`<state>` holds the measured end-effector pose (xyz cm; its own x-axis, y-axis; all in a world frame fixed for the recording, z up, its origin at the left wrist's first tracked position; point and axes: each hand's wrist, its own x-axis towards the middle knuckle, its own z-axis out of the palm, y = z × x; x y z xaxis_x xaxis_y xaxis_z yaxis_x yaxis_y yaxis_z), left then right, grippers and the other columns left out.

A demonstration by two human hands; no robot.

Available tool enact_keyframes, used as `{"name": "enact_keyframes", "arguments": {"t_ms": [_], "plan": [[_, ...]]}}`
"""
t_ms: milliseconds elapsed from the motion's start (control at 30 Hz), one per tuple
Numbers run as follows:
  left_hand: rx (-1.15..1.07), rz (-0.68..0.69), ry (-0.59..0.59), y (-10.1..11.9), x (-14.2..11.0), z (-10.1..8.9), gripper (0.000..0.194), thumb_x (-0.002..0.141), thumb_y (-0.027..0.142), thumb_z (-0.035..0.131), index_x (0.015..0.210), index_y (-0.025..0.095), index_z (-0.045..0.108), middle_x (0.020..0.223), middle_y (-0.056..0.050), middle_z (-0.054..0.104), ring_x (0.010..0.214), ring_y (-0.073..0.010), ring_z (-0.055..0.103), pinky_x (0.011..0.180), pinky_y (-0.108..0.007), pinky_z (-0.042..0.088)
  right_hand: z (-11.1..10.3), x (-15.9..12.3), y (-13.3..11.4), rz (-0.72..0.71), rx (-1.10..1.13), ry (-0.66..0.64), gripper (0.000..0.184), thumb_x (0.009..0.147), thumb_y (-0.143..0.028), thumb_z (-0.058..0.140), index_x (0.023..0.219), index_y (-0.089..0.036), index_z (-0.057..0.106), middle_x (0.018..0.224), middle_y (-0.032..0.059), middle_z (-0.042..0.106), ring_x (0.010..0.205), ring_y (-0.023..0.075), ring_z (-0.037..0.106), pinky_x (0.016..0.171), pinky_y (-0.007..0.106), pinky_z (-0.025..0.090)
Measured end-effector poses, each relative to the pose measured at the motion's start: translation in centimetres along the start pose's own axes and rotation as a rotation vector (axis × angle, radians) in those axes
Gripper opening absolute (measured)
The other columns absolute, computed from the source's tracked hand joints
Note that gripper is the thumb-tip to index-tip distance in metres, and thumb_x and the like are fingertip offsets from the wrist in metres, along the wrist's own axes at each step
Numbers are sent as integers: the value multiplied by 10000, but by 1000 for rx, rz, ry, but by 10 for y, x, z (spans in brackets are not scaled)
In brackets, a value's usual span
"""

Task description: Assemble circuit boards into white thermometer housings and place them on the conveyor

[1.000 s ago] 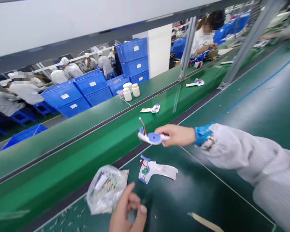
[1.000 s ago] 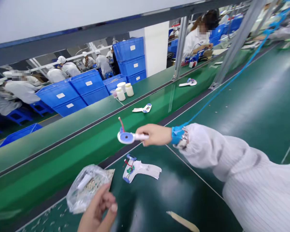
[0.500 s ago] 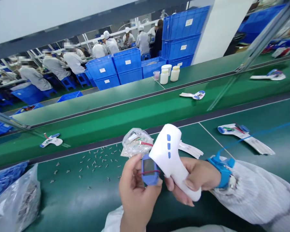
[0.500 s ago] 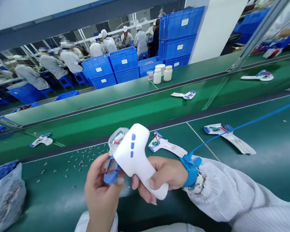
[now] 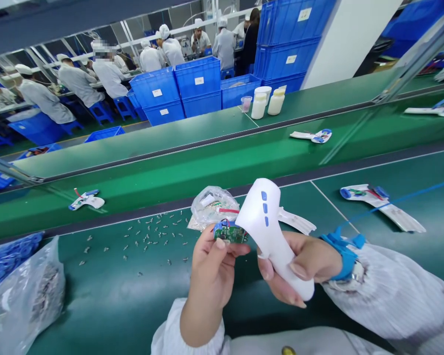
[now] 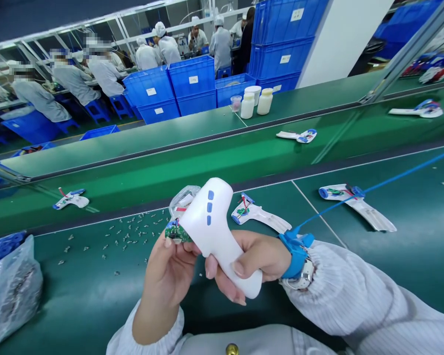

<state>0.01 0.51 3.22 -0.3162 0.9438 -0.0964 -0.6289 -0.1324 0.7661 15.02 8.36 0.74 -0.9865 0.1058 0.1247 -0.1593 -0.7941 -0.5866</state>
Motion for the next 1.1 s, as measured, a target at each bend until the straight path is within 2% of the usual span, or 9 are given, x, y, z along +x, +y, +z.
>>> {"name": "enact_keyframes", "arguments": {"t_ms": [267,433,533,633,733,833,900,1033,1100], "plan": [[-36,-39,-69,3,-4,-3,429,514,325,902,908,263,746,785,-11,700,529,-114,624,494,-195,547,3,-1,10,55,71,48,342,733,-355,683,937,-84,637,612,56,648,466,119,574,421,207,463],[108,-3,-140,2,-6,-12,465,573,391,867,995,265,720,782,-34,691,500,-146,612,474,-257,539,2,1,19,59,78,29,352,724,-376,681,927,-93,627,610,48,647,455,117,565,419,208,463],[158,89,-136,2,-6,-14,409,587,432,850,931,259,714,801,-33,676,631,-181,631,566,-283,537,-5,1,20,63,41,-53,352,744,-367,689,963,-104,607,656,44,644,501,113,580,444,201,476],[129,97,-128,4,-5,-10,399,567,454,853,866,238,699,794,-24,657,715,-181,626,646,-277,523,-10,2,15,55,-194,-165,336,754,-353,708,948,-102,595,703,46,630,587,108,598,534,203,490],[62,-2,-66,5,-5,-3,457,521,524,845,812,211,683,707,-24,642,616,-167,612,538,-259,507,-10,4,5,68,-599,-147,378,752,-428,701,909,-93,620,808,86,648,748,143,619,674,248,504],[35,-98,-8,5,-6,1,519,484,576,833,822,212,682,632,-17,626,550,-167,589,464,-258,489,-7,3,-8,133,-892,-31,396,790,-473,630,921,-100,649,885,91,646,834,163,597,767,291,494],[31,-84,19,5,-5,1,516,482,572,836,823,214,689,631,-9,634,545,-152,589,483,-249,497,-5,1,-18,155,-1029,112,353,812,-441,598,925,-110,649,889,82,638,850,174,584,788,312,489],[79,-52,21,4,-2,-2,491,473,520,863,789,182,698,642,-16,663,471,-119,566,490,-255,499,6,0,-37,-8,-1215,771,272,819,-413,578,862,-147,615,867,73,632,847,205,576,782,342,468],[103,-57,4,1,-1,-3,464,470,477,879,769,178,688,629,-8,655,465,-120,566,499,-263,501,20,3,-42,-173,-1262,968,256,830,-412,564,810,-162,617,843,68,638,823,203,582,766,334,452]]}}
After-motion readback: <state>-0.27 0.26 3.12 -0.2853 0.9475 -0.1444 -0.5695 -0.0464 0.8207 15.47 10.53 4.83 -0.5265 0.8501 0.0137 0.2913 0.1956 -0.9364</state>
